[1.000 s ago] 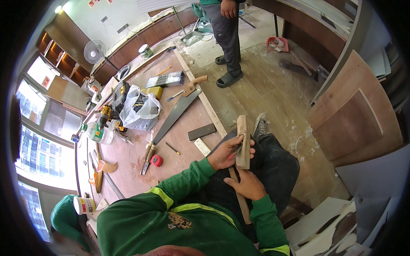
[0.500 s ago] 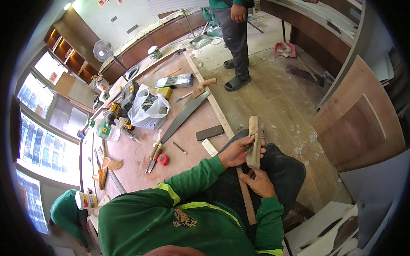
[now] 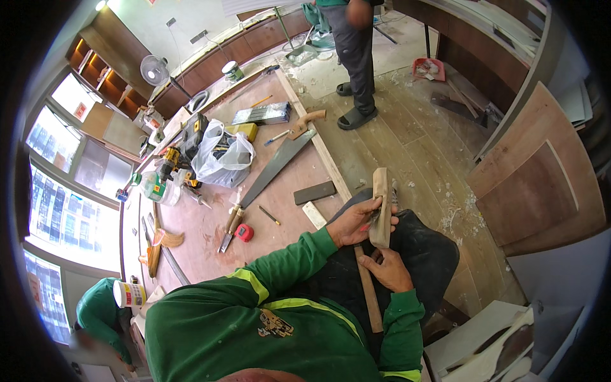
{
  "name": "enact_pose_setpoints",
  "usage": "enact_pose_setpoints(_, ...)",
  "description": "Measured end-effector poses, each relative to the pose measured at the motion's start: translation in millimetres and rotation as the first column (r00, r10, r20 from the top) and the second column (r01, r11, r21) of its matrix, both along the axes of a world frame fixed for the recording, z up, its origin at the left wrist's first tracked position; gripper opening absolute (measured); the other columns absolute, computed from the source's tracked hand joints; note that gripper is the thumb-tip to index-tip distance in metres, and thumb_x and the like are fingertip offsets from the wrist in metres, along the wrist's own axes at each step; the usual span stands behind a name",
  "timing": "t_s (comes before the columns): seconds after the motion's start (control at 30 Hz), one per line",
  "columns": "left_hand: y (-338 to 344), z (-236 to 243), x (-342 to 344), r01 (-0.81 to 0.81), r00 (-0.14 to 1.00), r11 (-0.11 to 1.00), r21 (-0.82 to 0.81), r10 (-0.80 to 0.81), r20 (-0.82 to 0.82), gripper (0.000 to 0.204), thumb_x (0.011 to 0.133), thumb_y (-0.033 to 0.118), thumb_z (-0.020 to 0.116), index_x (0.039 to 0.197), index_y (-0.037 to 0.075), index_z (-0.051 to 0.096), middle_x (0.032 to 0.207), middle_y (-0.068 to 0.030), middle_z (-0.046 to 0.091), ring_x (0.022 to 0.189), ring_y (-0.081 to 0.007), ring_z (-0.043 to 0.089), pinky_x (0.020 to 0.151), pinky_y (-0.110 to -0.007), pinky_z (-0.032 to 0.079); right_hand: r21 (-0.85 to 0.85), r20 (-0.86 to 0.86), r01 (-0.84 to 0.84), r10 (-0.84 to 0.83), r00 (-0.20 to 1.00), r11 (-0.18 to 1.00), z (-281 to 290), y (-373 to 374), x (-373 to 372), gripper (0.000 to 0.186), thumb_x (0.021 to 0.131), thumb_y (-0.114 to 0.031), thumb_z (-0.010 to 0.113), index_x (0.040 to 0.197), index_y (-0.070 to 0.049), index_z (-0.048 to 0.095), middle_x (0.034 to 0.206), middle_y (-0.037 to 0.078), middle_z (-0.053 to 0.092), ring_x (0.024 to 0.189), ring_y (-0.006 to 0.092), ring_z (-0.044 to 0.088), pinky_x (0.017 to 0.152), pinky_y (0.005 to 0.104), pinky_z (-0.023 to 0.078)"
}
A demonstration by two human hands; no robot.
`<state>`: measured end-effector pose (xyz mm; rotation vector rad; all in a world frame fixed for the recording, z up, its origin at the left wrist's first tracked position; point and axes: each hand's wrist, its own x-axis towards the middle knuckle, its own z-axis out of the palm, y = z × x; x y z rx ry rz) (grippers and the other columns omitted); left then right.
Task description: The person holds a small block of wood and uses a hammer to chip away at its edges, shaping it by hand. They repeatedly rotate the block and tap it with the hammer to refine its form.
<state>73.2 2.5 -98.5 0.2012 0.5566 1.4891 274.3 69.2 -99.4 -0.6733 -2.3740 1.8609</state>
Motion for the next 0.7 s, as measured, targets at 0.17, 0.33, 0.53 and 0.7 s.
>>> enact_pose_setpoints(0.17, 1, -2, -1, 0.002, 1.000, 1.000, -0.002, -0.002, 0.009, 0.051, 0.115, 0.046, 0.051, 0.137, 0.002, 0.064, 0.125, -0.0177, 0.073, 0.114, -0.0286, 0.074, 0.102, -0.043, 0.061, -0.011, 0.014, 0.005, -0.004, 1.000, 1.000, 7, 1, -1, 0.056, 0.093, -0.046, 0.085, 0.109, 0.007, 0.073, 0.080, 0.009, 0.066, 0.072, 0.0168, 0.058, 0.065, 0.0353, 0.046)
enact_pose_setpoints(0.33, 0, -3, -1, 0.009, 1.000, 1.000, 0.028, -0.010, 0.015, 0.051, 0.115, 0.045, 0.050, 0.137, 0.001, 0.064, 0.126, -0.0172, 0.072, 0.115, -0.0286, 0.073, 0.104, -0.044, 0.060, -0.028, -0.010, 0.054, -0.054, 0.998, 0.998, 2, -3, -1, 0.057, 0.091, -0.047, 0.085, 0.101, 0.007, 0.072, 0.079, 0.008, 0.065, 0.072, 0.0164, 0.056, 0.065, 0.0355, 0.045)
enact_pose_setpoints(0.53, 0, -1, 1, -0.020, 1.000, 1.000, 0.020, 0.020, 0.003, 0.051, 0.115, 0.044, 0.050, 0.137, 0.001, 0.064, 0.127, -0.0162, 0.072, 0.116, -0.0277, 0.073, 0.105, -0.043, 0.060, 0.014, 0.014, 0.027, -0.027, 1.000, 1.000, -1, 0, -2, 0.055, 0.092, -0.046, 0.085, 0.101, 0.006, 0.072, 0.080, 0.007, 0.064, 0.074, 0.0172, 0.058, 0.066, 0.0363, 0.047)
enact_pose_setpoints(0.7, -1, 3, 1, -0.047, 0.998, 0.999, -0.015, 0.046, -0.039, 0.051, 0.115, 0.044, 0.051, 0.137, 0.000, 0.063, 0.125, -0.0168, 0.073, 0.114, -0.0286, 0.073, 0.103, -0.044, 0.060, 0.004, 0.004, 0.042, -0.042, 0.999, 0.999, 5, -2, -2, 0.056, 0.090, -0.045, 0.087, 0.109, 0.006, 0.072, 0.078, 0.008, 0.063, 0.073, 0.0169, 0.057, 0.068, 0.0354, 0.049)
